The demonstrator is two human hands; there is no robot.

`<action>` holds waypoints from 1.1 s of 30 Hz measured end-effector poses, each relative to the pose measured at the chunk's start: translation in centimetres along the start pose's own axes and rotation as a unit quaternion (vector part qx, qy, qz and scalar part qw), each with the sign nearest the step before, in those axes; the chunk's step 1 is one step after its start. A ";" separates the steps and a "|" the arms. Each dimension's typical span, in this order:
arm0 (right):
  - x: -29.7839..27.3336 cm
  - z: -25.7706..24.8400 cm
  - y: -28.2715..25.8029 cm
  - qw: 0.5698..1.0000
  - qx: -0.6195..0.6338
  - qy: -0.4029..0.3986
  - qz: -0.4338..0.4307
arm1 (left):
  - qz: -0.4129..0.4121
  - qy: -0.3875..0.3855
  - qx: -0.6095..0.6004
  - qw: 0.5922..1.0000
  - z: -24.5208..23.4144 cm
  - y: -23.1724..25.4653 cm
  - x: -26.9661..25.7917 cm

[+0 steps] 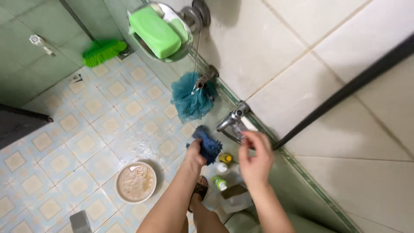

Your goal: Washing a mop cloth in a bathroom and then mopping the floor of a hallway.

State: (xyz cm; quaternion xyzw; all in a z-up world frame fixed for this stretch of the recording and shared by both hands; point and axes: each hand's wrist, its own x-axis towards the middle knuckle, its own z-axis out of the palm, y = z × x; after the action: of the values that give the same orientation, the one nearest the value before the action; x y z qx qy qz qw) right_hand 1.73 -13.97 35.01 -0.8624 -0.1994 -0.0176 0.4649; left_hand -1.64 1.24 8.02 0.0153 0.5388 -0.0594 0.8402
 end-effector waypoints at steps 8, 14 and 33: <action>2.3 -1.2 -0.9 0.988 -0.152 -0.022 -0.011 | 0.011 -0.058 0.024 0.998 -0.3 -0.4 -5.5; -1.1 4.4 -2.7 0.989 -0.064 -0.120 0.058 | 0.016 -0.091 -0.028 0.995 -3.7 -0.4 -8.9; -24.0 38.1 -3.4 0.764 0.169 -0.595 0.183 | 0.211 0.089 0.111 0.967 -37.0 12.8 -27.7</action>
State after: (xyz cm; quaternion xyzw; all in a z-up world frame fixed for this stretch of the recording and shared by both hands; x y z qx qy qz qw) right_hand -27.52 10.64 10.97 -0.6270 -0.2744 0.6189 0.3855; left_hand -45.02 19.57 17.15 0.2268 0.5861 0.0615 0.7754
